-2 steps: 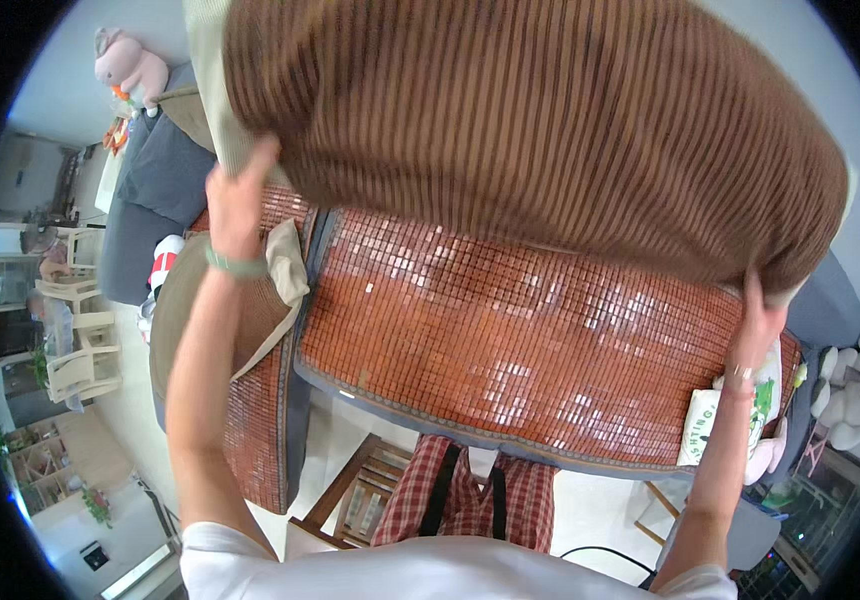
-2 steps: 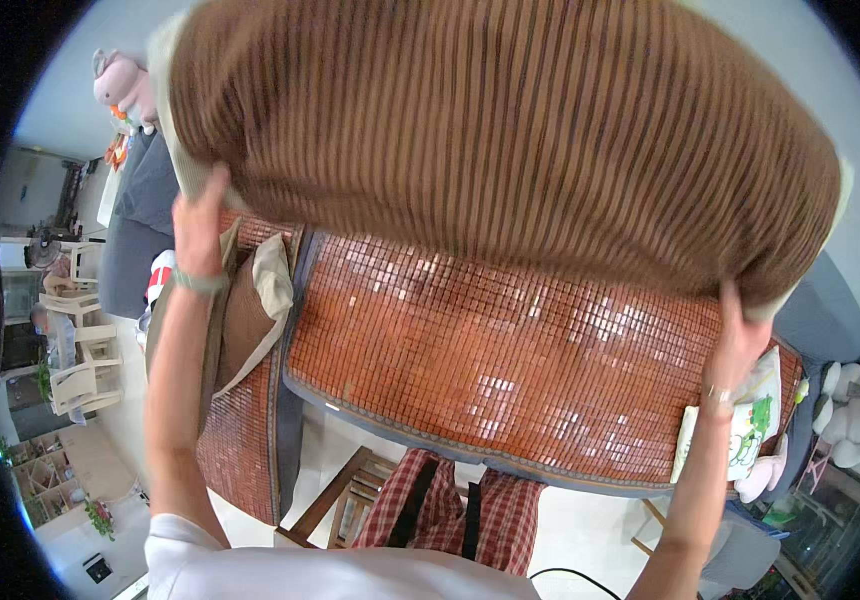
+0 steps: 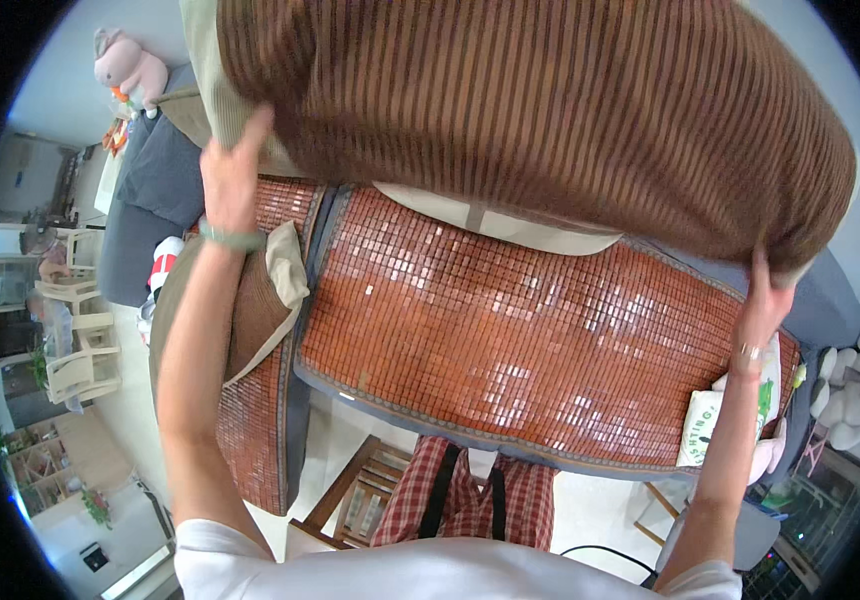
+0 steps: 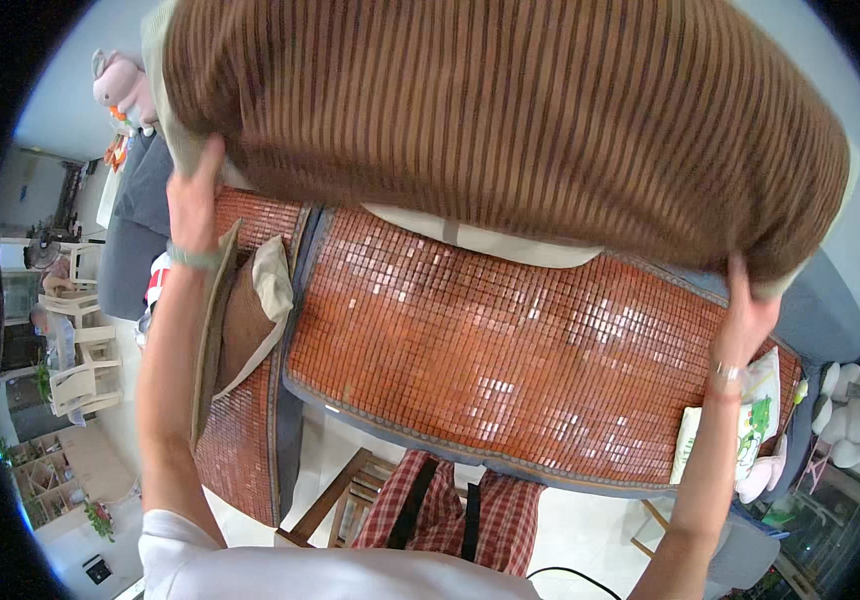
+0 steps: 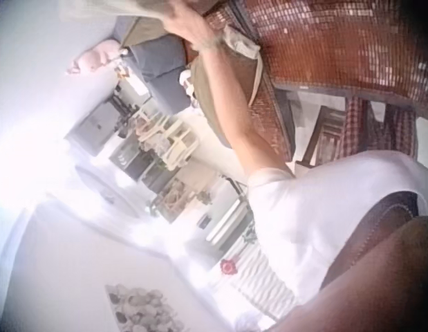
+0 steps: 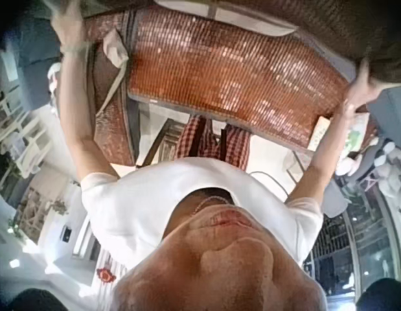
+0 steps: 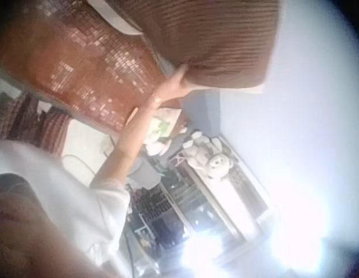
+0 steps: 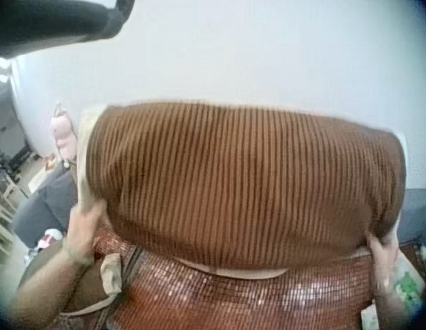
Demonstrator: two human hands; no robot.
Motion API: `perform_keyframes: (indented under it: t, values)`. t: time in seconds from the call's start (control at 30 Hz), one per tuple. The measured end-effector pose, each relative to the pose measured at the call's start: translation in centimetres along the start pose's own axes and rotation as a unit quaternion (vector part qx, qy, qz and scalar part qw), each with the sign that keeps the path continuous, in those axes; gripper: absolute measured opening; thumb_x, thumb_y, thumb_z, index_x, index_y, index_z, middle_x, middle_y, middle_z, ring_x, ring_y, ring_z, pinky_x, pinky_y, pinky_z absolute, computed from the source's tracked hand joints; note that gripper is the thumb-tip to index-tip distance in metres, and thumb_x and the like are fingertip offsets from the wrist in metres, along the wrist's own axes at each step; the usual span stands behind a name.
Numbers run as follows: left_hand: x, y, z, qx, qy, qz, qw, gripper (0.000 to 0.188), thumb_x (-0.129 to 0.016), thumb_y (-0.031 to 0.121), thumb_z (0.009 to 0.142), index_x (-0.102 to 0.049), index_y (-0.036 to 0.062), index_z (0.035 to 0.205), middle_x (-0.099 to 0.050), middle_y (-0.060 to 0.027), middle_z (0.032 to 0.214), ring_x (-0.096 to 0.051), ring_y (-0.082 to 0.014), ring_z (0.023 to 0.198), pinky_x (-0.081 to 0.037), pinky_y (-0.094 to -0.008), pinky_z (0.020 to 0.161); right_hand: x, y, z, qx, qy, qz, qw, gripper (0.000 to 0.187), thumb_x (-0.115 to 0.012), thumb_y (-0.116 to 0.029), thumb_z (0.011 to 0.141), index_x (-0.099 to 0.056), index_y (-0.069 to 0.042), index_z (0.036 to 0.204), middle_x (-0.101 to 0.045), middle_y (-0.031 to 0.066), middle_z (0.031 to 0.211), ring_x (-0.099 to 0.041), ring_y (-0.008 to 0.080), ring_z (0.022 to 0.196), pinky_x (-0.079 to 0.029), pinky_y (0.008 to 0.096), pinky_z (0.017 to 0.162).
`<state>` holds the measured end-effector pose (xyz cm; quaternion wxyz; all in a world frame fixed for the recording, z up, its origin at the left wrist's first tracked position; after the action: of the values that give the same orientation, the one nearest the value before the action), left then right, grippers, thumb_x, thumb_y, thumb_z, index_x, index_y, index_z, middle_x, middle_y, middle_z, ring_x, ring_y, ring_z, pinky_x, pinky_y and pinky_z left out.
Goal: The person organizes a living room by first coiling a power strip cable and placing it into a cabinet drawer. Then, the person arranges several pillows and cushions on a sofa, smoothing the fabric and positioning them neatly.
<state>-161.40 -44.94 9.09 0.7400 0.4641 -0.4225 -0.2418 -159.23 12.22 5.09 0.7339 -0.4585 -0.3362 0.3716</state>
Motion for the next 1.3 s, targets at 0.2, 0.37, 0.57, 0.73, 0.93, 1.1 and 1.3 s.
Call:
perform_keyframes:
  t: [0.2, 0.37, 0.57, 0.73, 0.93, 1.1, 1.3]
  values:
    - [-7.0, 1.4, 16.4, -0.150, -0.049, -0.208, 0.965, 0.042, -0.068, 0.032, 0.084, -0.062, 0.0011, 0.111, -0.060, -0.0060, 0.105, -0.057, -0.0135, 0.095, -0.053, -0.0309, 0.069, -8.9, 0.8, 12.4, 0.061, 0.007, 0.073, 0.995, 0.045, -0.071, -0.015, 0.083, -0.054, 0.003, 0.121, -0.060, 0.0084, 0.116, -0.057, 0.0155, 0.100, -0.048, 0.0289, 0.087]
    - [-14.1, -4.0, 23.5, -0.046, -0.007, -0.158, 0.986, 0.045, -0.068, 0.034, 0.083, -0.060, 0.0033, 0.115, -0.059, -0.0085, 0.110, -0.058, -0.0174, 0.097, -0.053, -0.0319, 0.073, -14.1, 7.0, 16.0, -0.010, 0.024, 0.071, 0.997, 0.047, -0.074, -0.017, 0.079, -0.055, 0.000, 0.119, -0.063, 0.0085, 0.109, -0.060, 0.0159, 0.094, -0.052, 0.0292, 0.075]
    - [-19.4, -10.2, 13.6, -0.259, 0.013, 0.220, 0.940, 0.055, -0.044, 0.048, 0.093, -0.037, 0.0242, 0.142, -0.024, -0.0153, 0.149, -0.018, -0.0313, 0.140, -0.015, -0.0487, 0.111, -14.1, 12.5, 11.9, 0.116, 0.002, -0.365, 0.924, 0.068, -0.062, -0.042, 0.084, -0.038, -0.009, 0.137, -0.040, 0.0140, 0.141, -0.037, 0.0328, 0.129, -0.027, 0.0402, 0.107]
    - [-19.7, -12.1, 10.4, -0.389, 0.006, 0.343, 0.855, 0.052, -0.038, 0.056, 0.092, -0.035, 0.0383, 0.141, -0.018, -0.0066, 0.153, -0.012, -0.0300, 0.142, -0.003, -0.0630, 0.107, -18.8, 8.4, 4.2, 0.345, -0.097, -0.479, 0.801, 0.059, -0.043, -0.050, 0.091, -0.037, -0.020, 0.141, -0.030, 0.0032, 0.149, -0.023, 0.0228, 0.139, -0.012, 0.0441, 0.113]
    - [-23.5, -11.3, 14.1, -0.344, -0.013, 0.375, 0.861, 0.057, -0.043, 0.041, 0.092, -0.035, 0.0137, 0.141, -0.022, -0.0201, 0.148, -0.018, -0.0353, 0.138, -0.011, -0.0522, 0.110, -22.2, 14.5, 9.9, 0.383, -0.064, -0.436, 0.812, 0.056, -0.039, -0.047, 0.092, -0.037, -0.021, 0.141, -0.032, 0.0046, 0.148, -0.026, 0.0239, 0.137, -0.015, 0.0458, 0.111]
    - [-26.3, -13.7, 17.8, -0.332, -0.029, 0.289, 0.898, 0.053, -0.038, 0.039, 0.094, -0.033, 0.0201, 0.143, -0.021, -0.0187, 0.149, -0.017, -0.0348, 0.139, -0.008, -0.0529, 0.111, -24.9, 18.0, 11.9, 0.416, -0.027, -0.394, 0.819, 0.053, -0.036, -0.040, 0.093, -0.036, -0.018, 0.141, -0.034, 0.0088, 0.147, -0.028, 0.0283, 0.136, -0.018, 0.0476, 0.109]
    - [-25.2, -14.3, 17.7, -0.290, -0.048, 0.288, 0.911, 0.052, -0.036, 0.042, 0.096, -0.034, 0.0207, 0.143, -0.027, -0.0166, 0.148, -0.023, -0.0311, 0.137, -0.014, -0.0478, 0.111, -25.5, 18.7, 12.1, 0.423, -0.024, -0.457, 0.782, 0.051, -0.037, -0.036, 0.094, -0.035, -0.019, 0.142, -0.035, 0.0095, 0.146, -0.031, 0.0277, 0.134, -0.024, 0.0456, 0.108]
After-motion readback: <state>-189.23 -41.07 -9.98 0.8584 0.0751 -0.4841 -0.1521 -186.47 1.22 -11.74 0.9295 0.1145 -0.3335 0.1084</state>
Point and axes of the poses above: each hand's wrist, its own z-axis towards the middle knuckle, its own x-axis out of the back of the hand, y = z × x, the point moved 3 cm from there along z, towards the middle knuckle
